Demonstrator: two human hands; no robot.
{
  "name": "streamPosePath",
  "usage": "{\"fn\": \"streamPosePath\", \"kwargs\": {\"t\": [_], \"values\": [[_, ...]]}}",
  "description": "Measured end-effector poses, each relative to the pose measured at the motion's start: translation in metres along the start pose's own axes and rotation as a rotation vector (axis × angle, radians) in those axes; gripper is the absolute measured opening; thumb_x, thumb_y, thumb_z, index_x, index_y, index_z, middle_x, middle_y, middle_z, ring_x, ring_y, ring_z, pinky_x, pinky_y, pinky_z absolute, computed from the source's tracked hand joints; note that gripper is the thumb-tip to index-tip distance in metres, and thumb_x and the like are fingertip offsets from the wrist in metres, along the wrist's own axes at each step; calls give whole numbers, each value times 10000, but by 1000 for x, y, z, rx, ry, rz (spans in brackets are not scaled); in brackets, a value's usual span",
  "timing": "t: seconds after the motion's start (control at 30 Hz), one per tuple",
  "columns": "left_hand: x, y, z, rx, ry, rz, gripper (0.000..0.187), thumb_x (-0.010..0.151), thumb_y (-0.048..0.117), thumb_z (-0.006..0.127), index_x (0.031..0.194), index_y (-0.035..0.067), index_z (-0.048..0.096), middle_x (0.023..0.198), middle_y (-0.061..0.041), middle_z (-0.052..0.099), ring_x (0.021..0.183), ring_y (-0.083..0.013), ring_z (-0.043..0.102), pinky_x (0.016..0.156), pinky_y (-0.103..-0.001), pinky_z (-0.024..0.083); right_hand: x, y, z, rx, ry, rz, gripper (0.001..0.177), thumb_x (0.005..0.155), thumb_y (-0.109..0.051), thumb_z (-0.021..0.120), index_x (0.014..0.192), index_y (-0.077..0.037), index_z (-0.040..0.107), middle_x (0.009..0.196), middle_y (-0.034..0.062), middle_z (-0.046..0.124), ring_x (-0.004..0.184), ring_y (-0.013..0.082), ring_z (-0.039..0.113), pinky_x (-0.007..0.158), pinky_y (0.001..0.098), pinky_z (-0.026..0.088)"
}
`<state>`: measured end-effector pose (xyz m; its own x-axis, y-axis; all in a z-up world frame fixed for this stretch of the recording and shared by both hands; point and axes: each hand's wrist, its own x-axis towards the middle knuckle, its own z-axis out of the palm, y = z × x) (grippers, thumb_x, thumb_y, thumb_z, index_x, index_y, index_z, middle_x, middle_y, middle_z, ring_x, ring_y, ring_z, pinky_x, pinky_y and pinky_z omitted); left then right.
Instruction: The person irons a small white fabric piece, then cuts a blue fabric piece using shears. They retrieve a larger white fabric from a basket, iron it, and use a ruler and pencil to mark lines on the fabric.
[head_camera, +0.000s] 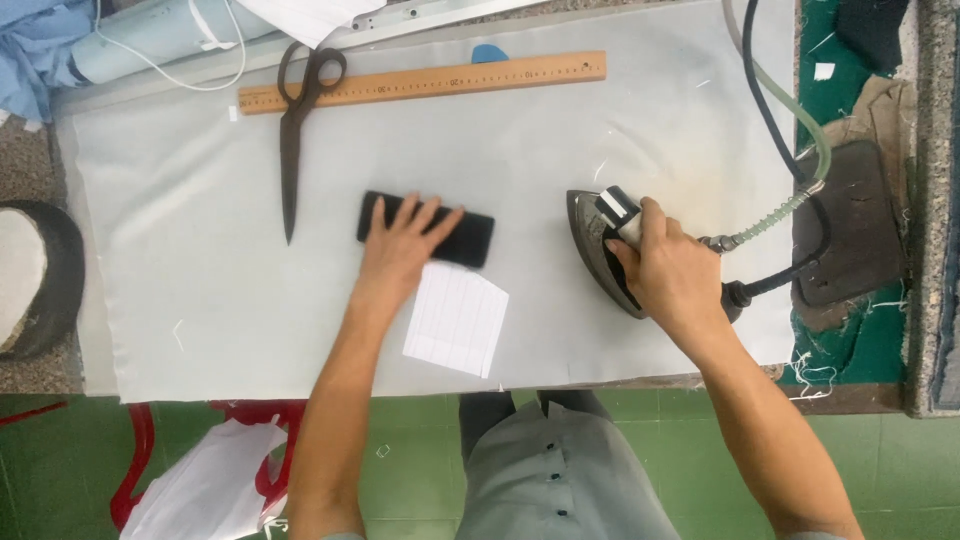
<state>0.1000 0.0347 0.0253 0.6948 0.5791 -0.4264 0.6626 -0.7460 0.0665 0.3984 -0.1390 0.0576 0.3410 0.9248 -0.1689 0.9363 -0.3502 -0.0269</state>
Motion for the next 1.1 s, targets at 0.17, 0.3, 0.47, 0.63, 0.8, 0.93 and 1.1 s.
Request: {"fn": "streamPosePath", "kwargs": {"t": [0.17, 0.3, 0.47, 0.63, 0.8, 0.93, 1.1], "values": [[-18, -23, 46, 48, 643, -216, 561, 873, 84, 781, 1405, 171, 626, 1344, -123, 601, 1242, -308, 550, 1070, -535, 346, 0, -11, -11, -96, 5, 25, 581, 976, -496, 661, 1356, -61, 596, 844, 80, 733, 684, 233, 761, 586, 342, 588], [-94, 27, 79, -516, 416, -623, 450, 992, 323, 667, 1319, 19, 609, 1164, -225, 624, 1136, -398, 595, 979, -532, 461, 0, -17, -18, -91, 11, 3, 538, 975, -439, 675, 1337, -46, 609, 838, 91, 723, 708, 245, 767, 613, 364, 606], [-126, 58, 143, -574, 260, -725, 605, 853, 621, 726, 1102, 76, 639, 988, -121, 605, 998, -330, 617, 859, -473, 484, 18, -29, -12, -115, 46, -41, 548, 976, -462, 672, 1336, -54, 602, 841, 80, 716, 701, 236, 763, 609, 372, 612], [-120, 30, 135, -545, 92, -643, 440, 896, 561, 708, 877, 123, 668, 893, -58, 590, 912, -269, 613, 813, -410, 459, 50, -49, -12, -119, 31, -24, 530, 993, -445, 654, 1324, -40, 568, 832, 85, 698, 687, 258, 758, 588, 402, 609], [-103, -30, 72, -224, -216, -426, 337, 852, 385, 771, 1009, 87, 743, 944, -133, 658, 1010, -317, 616, 922, -469, 397, 68, -67, -17, -81, -13, 43, 478, 1015, -394, 638, 1280, -5, 553, 825, 124, 689, 706, 319, 767, 612, 448, 610], [-67, -22, 84, -276, -82, -318, 366, 825, 422, 794, 967, 90, 732, 923, -138, 651, 996, -335, 616, 905, -476, 398, 57, -79, -13, -44, 20, 107, 483, 1010, -394, 661, 1273, -7, 543, 855, 136, 695, 736, 330, 770, 623, 461, 614], [-25, -5, 93, -374, 250, 120, 159, 937, 281, 684, 922, 127, 724, 922, -71, 590, 1043, -265, 550, 1016, -442, 348, -3, -116, 72, 357, 741, -428, 292, 920, -192, 715, 1184, -67, 701, 1052, 156, 603, 971, 377, 619, 841, 478, 482]]}}
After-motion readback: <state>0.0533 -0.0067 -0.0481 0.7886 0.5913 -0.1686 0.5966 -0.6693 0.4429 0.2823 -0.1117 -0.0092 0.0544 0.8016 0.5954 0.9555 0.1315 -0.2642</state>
